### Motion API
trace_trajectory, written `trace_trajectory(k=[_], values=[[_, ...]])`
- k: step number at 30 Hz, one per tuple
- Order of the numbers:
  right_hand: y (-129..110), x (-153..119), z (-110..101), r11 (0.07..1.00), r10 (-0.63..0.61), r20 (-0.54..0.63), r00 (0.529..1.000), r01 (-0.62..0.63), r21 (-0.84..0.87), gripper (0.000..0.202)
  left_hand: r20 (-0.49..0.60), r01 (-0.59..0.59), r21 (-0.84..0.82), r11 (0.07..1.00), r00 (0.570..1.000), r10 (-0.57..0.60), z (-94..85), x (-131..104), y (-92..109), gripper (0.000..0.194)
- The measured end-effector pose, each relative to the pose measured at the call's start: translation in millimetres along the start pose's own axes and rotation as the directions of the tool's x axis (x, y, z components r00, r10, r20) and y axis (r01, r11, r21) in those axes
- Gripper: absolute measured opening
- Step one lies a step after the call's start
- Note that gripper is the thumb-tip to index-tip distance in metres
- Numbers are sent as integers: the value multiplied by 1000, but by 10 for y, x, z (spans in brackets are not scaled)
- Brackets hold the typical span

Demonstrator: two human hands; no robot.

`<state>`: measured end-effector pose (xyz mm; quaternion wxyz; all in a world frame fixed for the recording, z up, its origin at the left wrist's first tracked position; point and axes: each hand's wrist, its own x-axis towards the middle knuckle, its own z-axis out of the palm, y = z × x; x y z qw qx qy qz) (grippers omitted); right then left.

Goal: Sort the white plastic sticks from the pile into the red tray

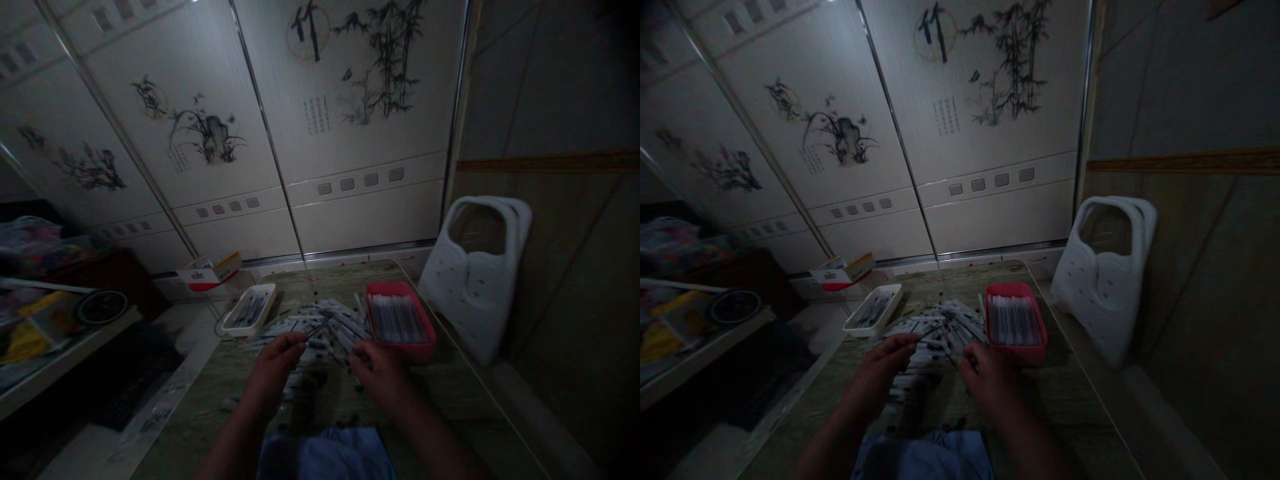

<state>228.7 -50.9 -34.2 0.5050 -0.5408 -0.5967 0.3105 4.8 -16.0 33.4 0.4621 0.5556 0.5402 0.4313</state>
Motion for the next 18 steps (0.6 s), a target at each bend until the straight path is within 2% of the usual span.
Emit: trace_trajectory(k=[5, 9, 13, 18], values=[[-21, -14, -61, 974, -66, 49, 997, 75, -215, 19, 40, -70, 171, 983, 997, 64, -258, -92, 14, 28], [-82, -38, -82, 942, -109, 112, 988, 138, -305, 23, 79, -147, 297, 944, 988, 130, -414, -95, 46, 25], [-101, -51, -57, 920, -114, 160, 980, 165, -355, 26, 108, -212, 398, 892, 977, 184, -509, -91, 63, 23], [-113, -63, -51, 915, -93, 224, 970, 172, -366, 29, 185, -329, 553, 766, 944, 272, -546, -89, 108, 20]])
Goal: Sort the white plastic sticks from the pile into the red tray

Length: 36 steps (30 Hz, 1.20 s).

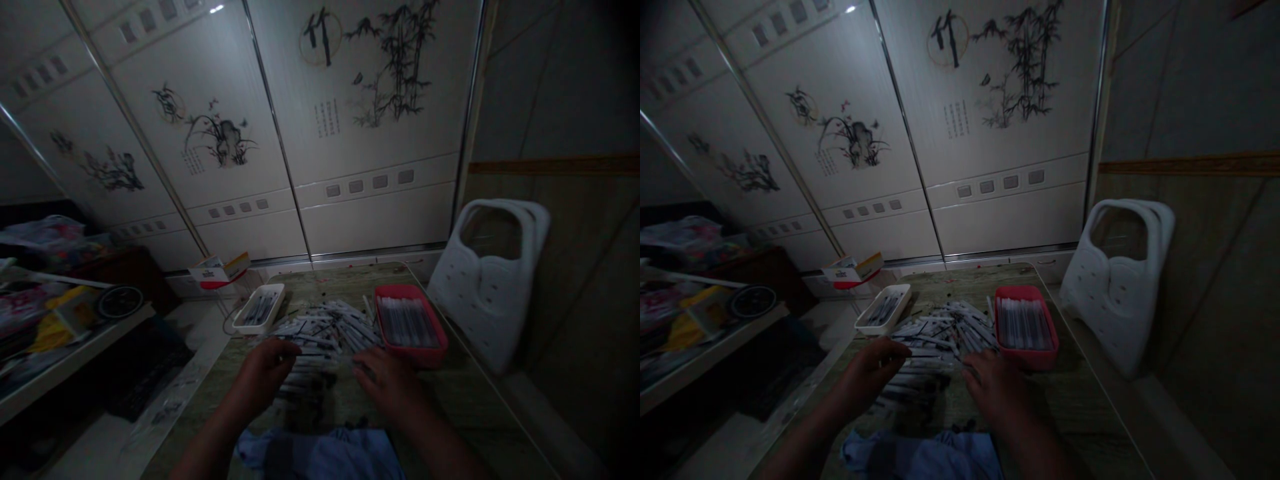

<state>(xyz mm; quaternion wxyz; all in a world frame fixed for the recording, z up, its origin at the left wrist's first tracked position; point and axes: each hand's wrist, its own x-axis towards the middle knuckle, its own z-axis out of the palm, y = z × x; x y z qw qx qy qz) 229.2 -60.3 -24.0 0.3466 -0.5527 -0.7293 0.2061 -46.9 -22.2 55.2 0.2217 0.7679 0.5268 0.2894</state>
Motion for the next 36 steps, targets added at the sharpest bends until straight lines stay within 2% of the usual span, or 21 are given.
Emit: trace_trajectory(k=[9, 14, 22, 31, 36], values=[[-75, -9, -16, 999, 21, 53, 998, -20, -35, 27, 79, -108, 129, 986, 992, 98, -7, 54, 60, 21], [-65, -7, 0, 999, 28, 102, 994, -24, -36, 27, 117, -116, 165, 979, 988, 98, 25, 113, 142, 24], [-35, -13, -4, 1000, 17, 81, 997, -17, -5, 26, 133, -120, 194, 974, 987, 95, 19, 180, 146, 24], [-76, -17, -30, 1000, 25, 106, 994, -25, -3, 27, 165, -114, 156, 981, 982, 88, 64, 156, 225, 25], [-91, -12, -16, 997, 17, 112, 994, -25, 74, 27, 190, -72, 58, 996, 980, 60, 237, 145, 249, 29]])
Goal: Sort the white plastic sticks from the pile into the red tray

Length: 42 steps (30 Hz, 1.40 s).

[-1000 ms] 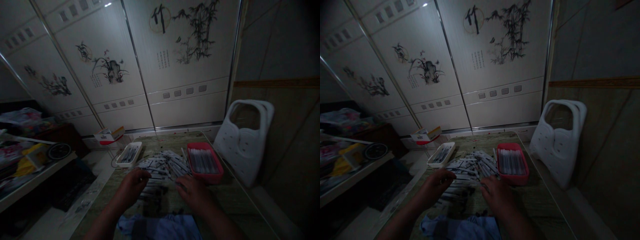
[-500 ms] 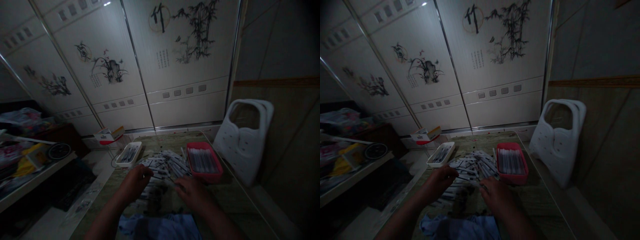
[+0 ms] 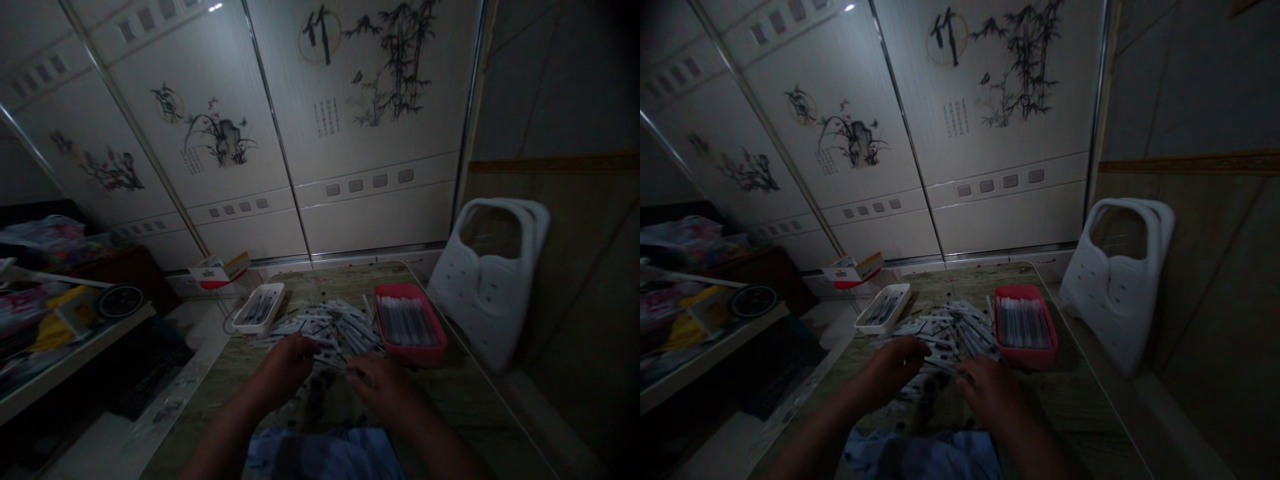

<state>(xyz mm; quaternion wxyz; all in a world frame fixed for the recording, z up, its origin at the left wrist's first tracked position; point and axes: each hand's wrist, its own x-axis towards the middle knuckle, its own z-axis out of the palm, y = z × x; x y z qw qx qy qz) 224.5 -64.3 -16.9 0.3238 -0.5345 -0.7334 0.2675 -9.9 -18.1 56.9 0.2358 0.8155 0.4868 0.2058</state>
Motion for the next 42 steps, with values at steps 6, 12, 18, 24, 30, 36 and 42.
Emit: trace_trajectory(k=[6, 12, 18, 24, 30, 36, 42], values=[[-43, -8, -44, 998, 13, -6, 1000, -13, 56, 26, -32, 93, -425, 901, 993, -118, 212, -68, 116, 70], [-3, -1, -35, 996, 14, -21, 1000, -12, 90, 25, -151, 146, -577, 804, 948, -280, 176, -120, 144, 61], [54, 9, 4, 996, 33, -44, 998, -29, 89, 28, -254, 103, -429, 898, 940, -229, 352, -159, -208, 45], [68, 19, -14, 996, 22, -57, 998, -17, 82, 27, -239, 128, 22, 992, 964, -119, 523, -258, -387, 18], [77, 27, -7, 996, 22, -71, 997, -16, 91, 28, -113, 131, 367, 921, 989, -96, 589, -266, -172, 12], [62, 22, -16, 996, 39, -64, 997, -33, 79, 26, -129, 151, 449, 880, 986, -104, 717, -238, -92, 12], [83, 36, 0, 996, 42, -60, 997, -37, 82, 24, -142, 188, 375, 908, 979, -144, 715, -206, -95, 10]])
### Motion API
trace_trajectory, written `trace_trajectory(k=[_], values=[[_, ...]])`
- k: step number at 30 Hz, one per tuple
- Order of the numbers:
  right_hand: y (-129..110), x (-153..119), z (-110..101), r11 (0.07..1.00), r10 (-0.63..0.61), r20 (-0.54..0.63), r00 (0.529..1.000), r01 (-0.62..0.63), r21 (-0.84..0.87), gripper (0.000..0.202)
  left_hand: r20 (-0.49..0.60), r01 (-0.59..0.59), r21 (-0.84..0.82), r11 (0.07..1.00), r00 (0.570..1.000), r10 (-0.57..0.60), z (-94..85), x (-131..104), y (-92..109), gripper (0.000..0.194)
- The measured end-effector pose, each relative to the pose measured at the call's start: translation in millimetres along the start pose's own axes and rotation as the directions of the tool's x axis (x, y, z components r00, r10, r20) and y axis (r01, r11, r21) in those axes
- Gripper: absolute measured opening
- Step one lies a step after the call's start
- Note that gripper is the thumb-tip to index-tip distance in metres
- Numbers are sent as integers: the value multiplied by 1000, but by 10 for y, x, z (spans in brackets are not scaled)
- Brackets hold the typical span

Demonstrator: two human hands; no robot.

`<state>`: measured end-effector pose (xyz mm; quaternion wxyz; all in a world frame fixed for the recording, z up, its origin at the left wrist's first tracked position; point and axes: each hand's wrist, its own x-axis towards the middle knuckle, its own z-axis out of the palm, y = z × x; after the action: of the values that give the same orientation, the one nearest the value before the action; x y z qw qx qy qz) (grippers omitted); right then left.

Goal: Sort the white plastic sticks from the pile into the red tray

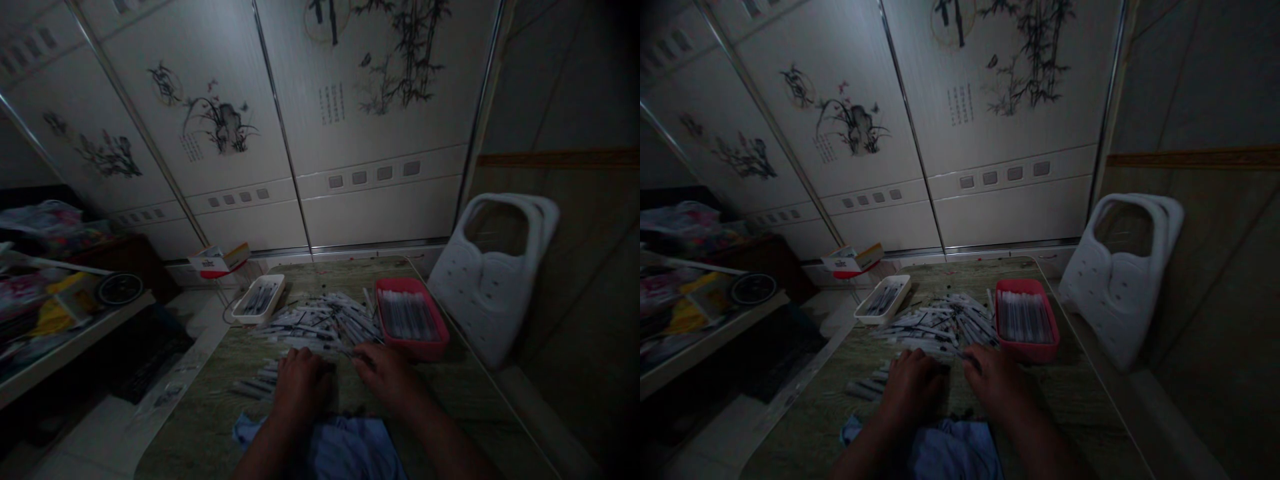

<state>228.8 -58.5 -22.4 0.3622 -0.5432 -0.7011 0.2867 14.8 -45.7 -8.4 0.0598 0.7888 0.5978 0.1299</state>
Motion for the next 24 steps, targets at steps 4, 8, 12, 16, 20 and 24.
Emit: trace_trajectory(k=[4, 8, 12, 16, 20, 24], values=[[44, 2, 14, 1000, -28, -8, 1000, 28, -5, 27, 21, 83, -481, 873, 996, -83, 13, -17, -73, 12], [39, -10, 12, 999, -31, 36, 999, 32, -10, 28, 108, 195, -846, 495, 974, -200, 18, -68, -129, 20], [-22, -35, -1, 999, -42, 84, 996, 43, -15, 29, 183, 230, -933, 277, 965, -187, -41, -111, -147, 26], [-99, -56, -25, 998, -65, 103, 993, 67, -17, 29, 215, 245, -944, 219, 965, -149, -58, -118, -174, 28], [-140, -63, -35, 996, -89, 127, 988, 90, -4, 27, 229, 260, -942, 212, 961, -156, -17, -112, -207, 29], [-127, -62, -20, 997, -58, 142, 988, 64, -40, 26, 233, 271, -930, 248, 957, -170, -28, -118, -198, 30]])
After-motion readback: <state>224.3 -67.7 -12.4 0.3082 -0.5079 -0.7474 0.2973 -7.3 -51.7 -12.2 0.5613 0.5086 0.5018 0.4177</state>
